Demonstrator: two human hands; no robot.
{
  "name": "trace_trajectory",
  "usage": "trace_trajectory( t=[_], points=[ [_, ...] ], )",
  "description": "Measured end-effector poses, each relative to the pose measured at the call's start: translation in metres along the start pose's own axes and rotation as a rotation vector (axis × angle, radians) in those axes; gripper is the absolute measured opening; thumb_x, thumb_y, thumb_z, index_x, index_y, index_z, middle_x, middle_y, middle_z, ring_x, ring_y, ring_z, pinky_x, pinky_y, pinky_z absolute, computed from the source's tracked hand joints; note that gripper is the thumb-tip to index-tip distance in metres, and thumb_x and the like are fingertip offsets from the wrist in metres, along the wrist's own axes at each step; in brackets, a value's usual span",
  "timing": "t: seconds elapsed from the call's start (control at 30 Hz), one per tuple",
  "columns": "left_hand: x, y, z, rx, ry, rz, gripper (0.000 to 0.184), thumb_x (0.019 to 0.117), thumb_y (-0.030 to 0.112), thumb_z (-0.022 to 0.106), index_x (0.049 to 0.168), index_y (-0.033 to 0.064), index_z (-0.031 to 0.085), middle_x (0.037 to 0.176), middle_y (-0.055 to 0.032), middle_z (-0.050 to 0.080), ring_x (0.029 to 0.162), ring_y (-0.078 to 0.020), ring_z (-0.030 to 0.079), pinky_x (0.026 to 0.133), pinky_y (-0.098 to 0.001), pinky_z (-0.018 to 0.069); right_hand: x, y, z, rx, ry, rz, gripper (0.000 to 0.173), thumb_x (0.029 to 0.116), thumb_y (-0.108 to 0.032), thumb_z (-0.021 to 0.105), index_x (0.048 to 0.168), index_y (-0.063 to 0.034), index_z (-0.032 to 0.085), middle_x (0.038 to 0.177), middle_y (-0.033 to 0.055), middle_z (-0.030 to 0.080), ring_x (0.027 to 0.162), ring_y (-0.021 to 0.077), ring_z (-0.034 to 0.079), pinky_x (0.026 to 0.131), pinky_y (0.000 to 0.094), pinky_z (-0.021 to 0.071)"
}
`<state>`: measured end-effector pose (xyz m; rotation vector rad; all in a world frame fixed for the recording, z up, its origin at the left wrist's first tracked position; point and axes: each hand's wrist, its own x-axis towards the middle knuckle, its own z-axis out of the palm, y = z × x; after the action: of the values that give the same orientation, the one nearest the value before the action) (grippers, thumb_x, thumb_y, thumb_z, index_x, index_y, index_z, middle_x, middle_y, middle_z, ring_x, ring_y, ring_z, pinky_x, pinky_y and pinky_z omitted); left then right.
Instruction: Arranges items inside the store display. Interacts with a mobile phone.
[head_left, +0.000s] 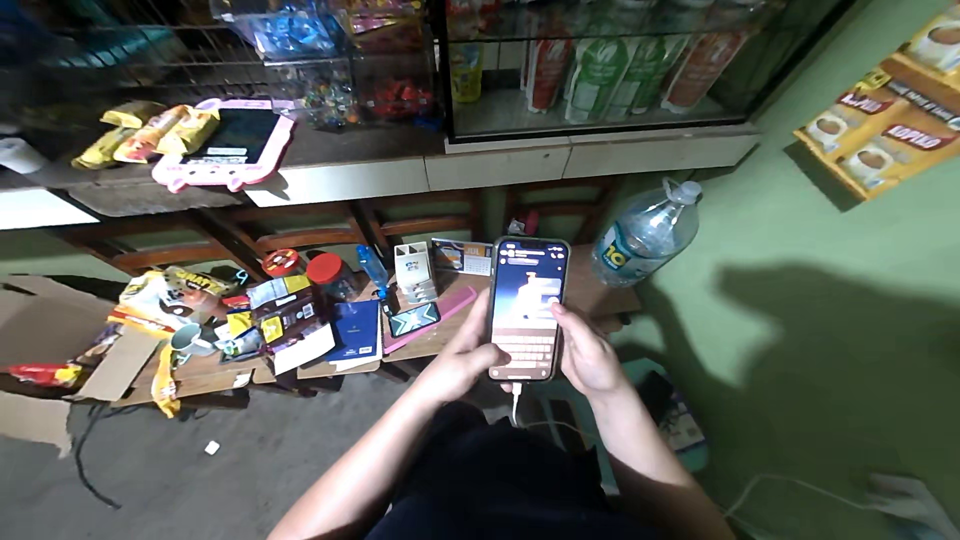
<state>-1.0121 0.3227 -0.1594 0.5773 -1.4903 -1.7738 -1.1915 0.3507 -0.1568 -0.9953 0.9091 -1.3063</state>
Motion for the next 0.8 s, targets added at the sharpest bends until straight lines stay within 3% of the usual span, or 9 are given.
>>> trace_trajectory(
  t=[0.13, 0.33, 0.67, 0.8],
  points=[
    [-0.002, 0.0, -0.002, -0.003, -0.012, -0.001, 0.064, 0.0858, 0.006, 0.047, 0.145, 0.0121, 0.024, 0.113, 0.0088, 0.067, 0.084, -0.0027, 0.071, 0.06, -0.0219, 0.061, -0.001, 0.001, 0.002, 0.031, -0.018, 0.003, 0.037, 0.1018, -0.022, 0.034, 0.126, -0.0013, 0.053, 0.105, -0.0004, 0.073, 0.098, 0.0087, 0.071, 0.09, 0.0312, 0.0602],
    [-0.003, 0.0, -0.003, 0.035, -0.034, 0.018, 0.064, 0.0857, 0.003, 0.047, 0.145, 0.0075, 0.023, 0.114, 0.0087, 0.065, 0.085, 0.0005, 0.069, 0.063, -0.0186, 0.0595, -0.001, 0.005, 0.015, 0.073, 0.06, -0.02, 0.027, 0.0915, -0.004, 0.047, 0.118, -0.0009, 0.054, 0.094, -0.0013, 0.074, 0.084, 0.0074, 0.073, 0.079, 0.0282, 0.0633],
    [-0.004, 0.0, -0.008, 0.031, -0.056, 0.061, 0.064, 0.0866, 0.002, 0.047, 0.145, 0.0077, 0.022, 0.117, 0.0091, 0.064, 0.09, 0.0004, 0.069, 0.065, -0.0187, 0.0599, 0.003, 0.008, 0.022, 0.033, 0.074, -0.065, 0.022, 0.0923, 0.0, 0.052, 0.113, -0.0006, 0.057, 0.093, -0.0023, 0.074, 0.084, 0.0057, 0.073, 0.079, 0.0262, 0.0628],
    [-0.006, -0.001, -0.01, 0.026, -0.042, 0.061, 0.064, 0.0858, 0.003, 0.046, 0.145, 0.0078, 0.022, 0.117, 0.0084, 0.064, 0.089, -0.0006, 0.069, 0.064, -0.0195, 0.0604, 0.002, 0.01, 0.022, 0.099, 0.051, -0.054, 0.027, 0.0898, -0.005, 0.05, 0.116, -0.0017, 0.055, 0.093, -0.0019, 0.074, 0.084, 0.0076, 0.074, 0.078, 0.0281, 0.0635]
  ],
)
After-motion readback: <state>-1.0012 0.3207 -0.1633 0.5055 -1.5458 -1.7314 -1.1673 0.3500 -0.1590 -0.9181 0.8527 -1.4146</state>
